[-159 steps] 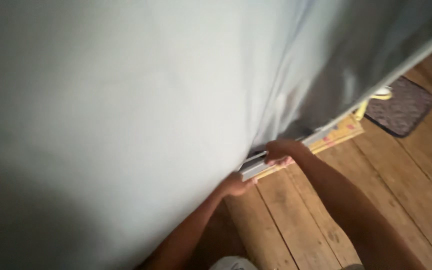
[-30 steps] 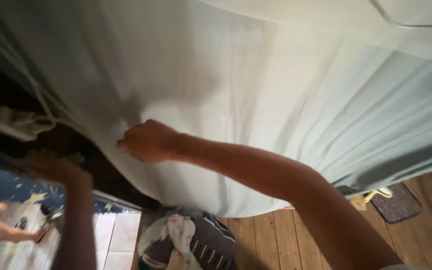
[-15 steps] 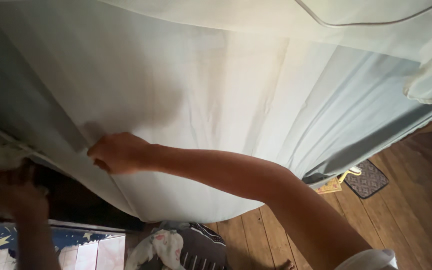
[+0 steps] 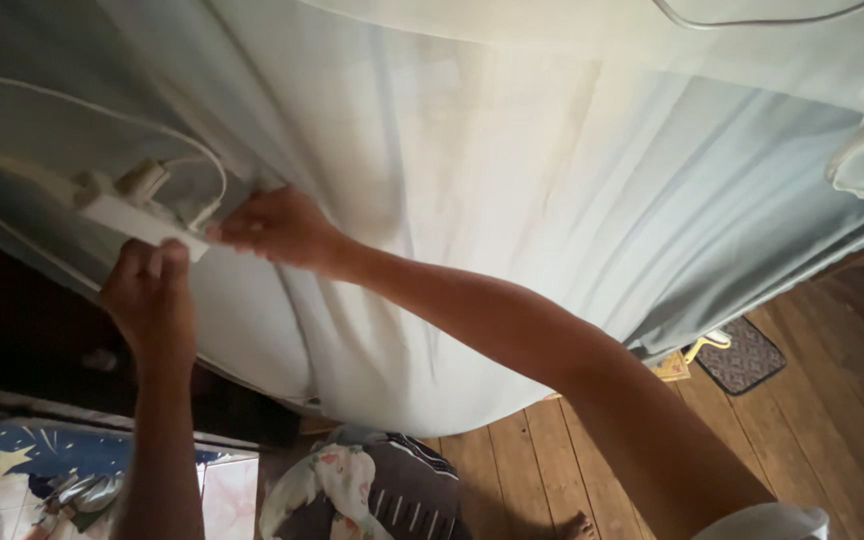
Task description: The person secures a mosquito net around a bed, zips closed a portable fabric wardrobe, cleans a floor mat using a lint roller, and places the roller inside a storage bin.
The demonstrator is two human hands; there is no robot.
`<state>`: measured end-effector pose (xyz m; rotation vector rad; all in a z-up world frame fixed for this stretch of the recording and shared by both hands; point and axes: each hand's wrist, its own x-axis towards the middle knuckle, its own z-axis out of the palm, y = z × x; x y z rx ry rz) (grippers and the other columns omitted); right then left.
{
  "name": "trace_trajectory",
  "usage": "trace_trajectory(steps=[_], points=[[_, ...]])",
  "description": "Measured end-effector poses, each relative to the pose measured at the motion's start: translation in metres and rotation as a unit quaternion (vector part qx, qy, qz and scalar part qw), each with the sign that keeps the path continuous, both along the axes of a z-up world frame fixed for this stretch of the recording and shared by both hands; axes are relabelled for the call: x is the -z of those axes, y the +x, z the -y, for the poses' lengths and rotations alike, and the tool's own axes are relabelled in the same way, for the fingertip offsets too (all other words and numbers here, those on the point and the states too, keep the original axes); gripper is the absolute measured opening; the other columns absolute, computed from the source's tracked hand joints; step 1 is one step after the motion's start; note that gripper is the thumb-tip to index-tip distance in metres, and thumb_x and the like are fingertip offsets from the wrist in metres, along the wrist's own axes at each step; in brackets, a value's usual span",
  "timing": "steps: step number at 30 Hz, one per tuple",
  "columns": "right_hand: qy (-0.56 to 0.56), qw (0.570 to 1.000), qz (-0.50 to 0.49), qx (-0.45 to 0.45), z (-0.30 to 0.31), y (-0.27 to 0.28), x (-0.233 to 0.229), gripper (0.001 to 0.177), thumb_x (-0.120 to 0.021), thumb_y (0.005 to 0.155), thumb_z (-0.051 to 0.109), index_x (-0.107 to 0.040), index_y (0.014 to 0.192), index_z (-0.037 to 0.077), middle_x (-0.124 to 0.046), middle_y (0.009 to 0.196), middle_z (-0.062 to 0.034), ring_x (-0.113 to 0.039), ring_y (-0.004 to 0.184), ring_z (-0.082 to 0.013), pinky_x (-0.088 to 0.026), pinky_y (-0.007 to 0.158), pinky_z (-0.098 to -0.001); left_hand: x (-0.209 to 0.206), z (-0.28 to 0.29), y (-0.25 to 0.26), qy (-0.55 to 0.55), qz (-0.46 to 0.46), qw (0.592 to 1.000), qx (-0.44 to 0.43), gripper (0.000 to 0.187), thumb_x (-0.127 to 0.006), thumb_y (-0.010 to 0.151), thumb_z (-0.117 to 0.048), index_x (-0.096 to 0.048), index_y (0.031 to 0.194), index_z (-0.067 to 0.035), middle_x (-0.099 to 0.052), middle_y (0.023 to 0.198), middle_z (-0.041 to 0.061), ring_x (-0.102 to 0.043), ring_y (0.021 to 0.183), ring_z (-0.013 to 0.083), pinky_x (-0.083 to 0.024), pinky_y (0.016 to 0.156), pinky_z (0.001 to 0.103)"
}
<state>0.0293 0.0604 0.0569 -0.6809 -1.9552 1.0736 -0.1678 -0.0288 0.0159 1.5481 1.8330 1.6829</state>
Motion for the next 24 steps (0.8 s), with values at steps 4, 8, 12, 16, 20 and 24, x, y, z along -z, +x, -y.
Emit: trace_trajectory(steps=[4,8,12,16,20,24], points=[[-0.165,0.983,-0.062,0.045,0.015,0.018,-0.038,0.040,-0.076,0.090,0.041,-0.082,0.084,0.002,-0.066,0.064,-0.0034,-0.054,0.051,-0.0081,-0.043,0.043,-0.0274,-0.038,0.000,0.034,0.092,0.100,0.981,0.138,0.023,-0.076,0.106,-0.020,-0.069,0.112,0.001,-0.065,0.105,0.000,-0.057,0.096,0.0098,-0.048,0.087,0.028],[-0.166,0.974,-0.107,0.113,0.014,0.020,-0.053,0.038,-0.076,0.088,0.039,-0.082,0.081,0.002,-0.062,0.056,-0.0031,-0.050,0.044,-0.0096,-0.039,0.040,-0.0290,-0.065,0.002,0.065,0.128,0.192,0.939,0.255,0.044,-0.081,0.098,-0.012,-0.064,0.135,0.004,-0.069,0.129,0.005,-0.064,0.114,0.0091,-0.051,0.095,0.024],[-0.145,0.967,-0.105,0.180,-0.002,0.009,-0.050,0.032,-0.081,0.082,0.032,-0.080,0.076,0.000,-0.064,0.056,-0.0047,-0.056,0.046,-0.0110,-0.043,0.042,-0.0325,-0.073,0.000,0.077,0.120,0.191,0.941,0.252,0.047,-0.081,0.098,-0.012,-0.063,0.136,0.006,-0.070,0.132,0.007,-0.066,0.116,0.0106,-0.054,0.095,0.025],[-0.078,0.963,-0.074,0.249,-0.013,0.001,-0.048,0.031,-0.077,0.080,0.032,-0.079,0.071,0.003,-0.062,0.049,-0.0078,-0.056,0.042,-0.0151,-0.044,0.045,-0.0373,-0.070,-0.002,0.079,0.106,0.144,0.962,0.206,0.037,-0.079,0.101,-0.012,-0.068,0.133,0.003,-0.073,0.127,0.006,-0.065,0.108,0.0095,-0.048,0.083,0.023],[-0.061,0.959,-0.013,0.275,-0.016,0.002,-0.049,0.043,-0.078,0.081,0.032,-0.069,0.059,-0.003,-0.055,0.047,-0.0129,-0.047,0.043,-0.0200,-0.043,0.047,-0.0415,-0.071,-0.005,0.075,0.048,0.033,0.992,0.112,0.025,-0.080,0.100,-0.020,-0.073,0.117,-0.002,-0.074,0.112,0.004,-0.066,0.097,0.0116,-0.048,0.077,0.025],[-0.054,0.961,-0.007,0.271,-0.021,0.005,-0.052,0.049,-0.078,0.080,0.034,-0.063,0.053,-0.004,-0.053,0.046,-0.0120,-0.045,0.041,-0.0199,-0.041,0.045,-0.0424,-0.071,-0.004,0.081,0.067,0.012,0.991,0.112,0.024,-0.078,0.102,-0.023,-0.074,0.115,-0.004,-0.074,0.109,0.003,-0.064,0.098,0.0113,-0.044,0.076,0.026]])
